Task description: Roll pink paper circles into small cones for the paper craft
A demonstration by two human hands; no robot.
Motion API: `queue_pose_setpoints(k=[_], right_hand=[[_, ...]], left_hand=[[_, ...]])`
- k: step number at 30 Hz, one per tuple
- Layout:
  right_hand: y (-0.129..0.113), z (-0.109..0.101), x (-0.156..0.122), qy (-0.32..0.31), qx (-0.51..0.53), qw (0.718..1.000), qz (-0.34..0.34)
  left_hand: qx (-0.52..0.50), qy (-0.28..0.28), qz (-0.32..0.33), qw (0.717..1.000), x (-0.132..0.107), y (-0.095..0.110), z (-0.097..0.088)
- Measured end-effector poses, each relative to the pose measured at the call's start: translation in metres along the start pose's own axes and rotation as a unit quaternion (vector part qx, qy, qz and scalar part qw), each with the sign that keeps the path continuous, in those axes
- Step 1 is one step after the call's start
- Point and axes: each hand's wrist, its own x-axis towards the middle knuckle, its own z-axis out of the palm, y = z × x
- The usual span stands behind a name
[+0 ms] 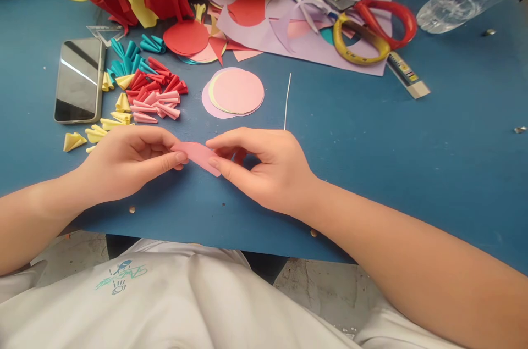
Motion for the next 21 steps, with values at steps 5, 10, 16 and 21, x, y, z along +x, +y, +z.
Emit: queue_pose_setpoints(k=[5,10,16,21], right_hand=[[-0.002,0.000,0.001,-0.002,0.016,0.999,0.048],[-0.002,0.003,0.000,0.003,0.070,0.993,0.096],[-0.009,0.007,-0.001,0.006,0.116,0.981,0.159],[-0.015,0.006,0.003,-0.015,0.135,0.972,0.189]], left_hand=[[-0.018,-0.002,-0.022,1.000,0.001,0.002,-0.001],[-0.062,0.001,-0.006,0.998,0.003,-0.005,0.001],[-0.176,-0.010,0.013,0.984,0.004,-0.009,0.006],[-0.192,-0.027,0.032,0.981,0.001,-0.006,0.012]])
